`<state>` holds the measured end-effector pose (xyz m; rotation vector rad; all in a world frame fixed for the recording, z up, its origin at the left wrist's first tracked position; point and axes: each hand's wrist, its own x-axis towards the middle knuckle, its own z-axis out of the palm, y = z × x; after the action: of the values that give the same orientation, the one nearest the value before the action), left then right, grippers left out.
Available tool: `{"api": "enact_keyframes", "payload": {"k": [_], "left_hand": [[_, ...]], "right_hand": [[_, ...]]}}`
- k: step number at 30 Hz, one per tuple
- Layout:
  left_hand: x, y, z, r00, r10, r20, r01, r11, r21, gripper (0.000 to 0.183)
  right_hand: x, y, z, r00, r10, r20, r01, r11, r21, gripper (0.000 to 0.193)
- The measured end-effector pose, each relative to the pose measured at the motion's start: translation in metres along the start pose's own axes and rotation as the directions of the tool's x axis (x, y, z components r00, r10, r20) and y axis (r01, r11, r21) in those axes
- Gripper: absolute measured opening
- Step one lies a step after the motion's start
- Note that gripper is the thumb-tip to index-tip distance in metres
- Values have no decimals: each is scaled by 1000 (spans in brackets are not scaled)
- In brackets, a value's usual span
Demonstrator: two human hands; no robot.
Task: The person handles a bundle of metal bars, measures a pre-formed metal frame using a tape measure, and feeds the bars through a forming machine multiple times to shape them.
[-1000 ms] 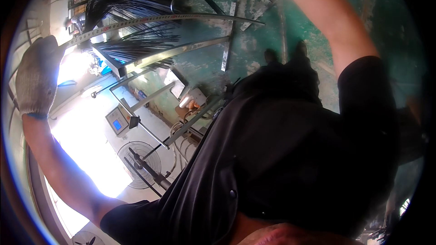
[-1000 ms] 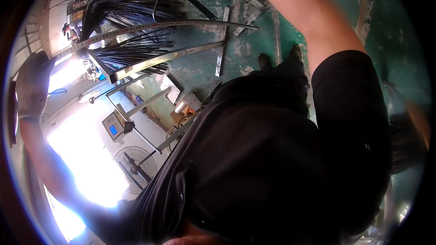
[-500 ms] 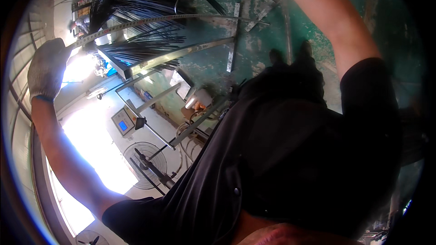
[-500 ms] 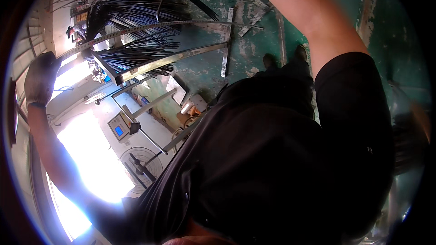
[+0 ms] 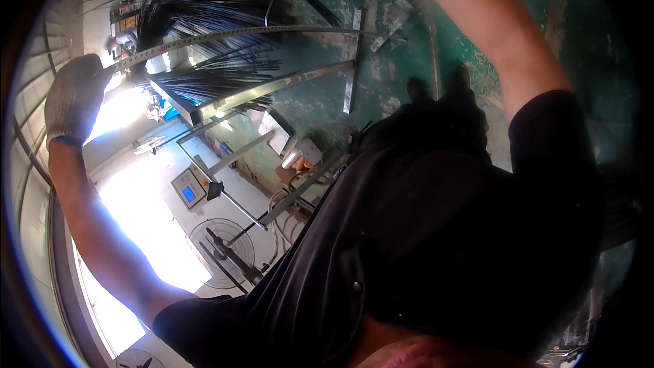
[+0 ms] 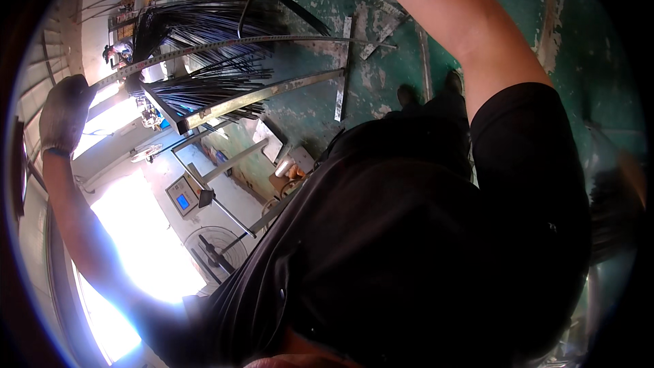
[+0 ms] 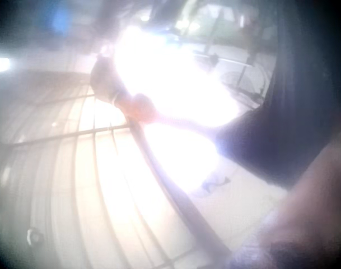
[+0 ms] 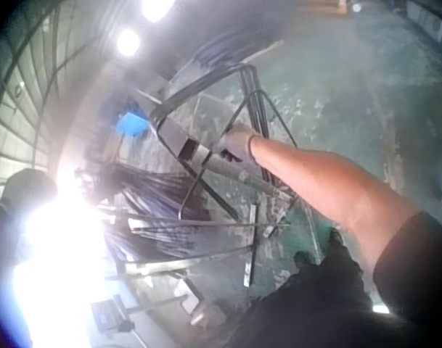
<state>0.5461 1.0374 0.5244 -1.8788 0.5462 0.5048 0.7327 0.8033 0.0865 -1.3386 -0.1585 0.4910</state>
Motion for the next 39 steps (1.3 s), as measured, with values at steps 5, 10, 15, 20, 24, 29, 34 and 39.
{"api": "enact_keyframes", "payload": {"k": [5,10,15,20,24,29,34,39], "left_hand": [[7,7,-11,995,-87,38,88,996,-28,27],[10,5,-10,996,-66,52,70,994,-83,26],[17,10,-12,999,-26,30,27,999,-24,25],[24,12,-19,993,-53,109,52,999,8,25],[32,26,-38,970,-142,196,145,989,1,18],[44,34,-55,923,-279,266,303,952,-52,24],[25,51,-54,873,-420,249,473,853,-220,22],[-16,94,-69,825,-501,260,564,736,-374,23]], "right_hand": [[-8,-4,-2,1000,-21,-8,21,1000,-11,12],[-3,-1,2,999,27,-26,-26,999,33,13],[-2,-3,-1,999,29,-28,-29,1000,-5,16],[-12,-9,0,998,54,-31,-54,999,-1,19],[-7,-2,0,1000,23,-21,-24,1000,-7,17],[18,8,-12,999,29,24,-27,996,-84,19],[-7,-2,3,993,63,103,-77,987,139,20],[-57,-44,29,972,60,228,-151,901,408,20]]}}
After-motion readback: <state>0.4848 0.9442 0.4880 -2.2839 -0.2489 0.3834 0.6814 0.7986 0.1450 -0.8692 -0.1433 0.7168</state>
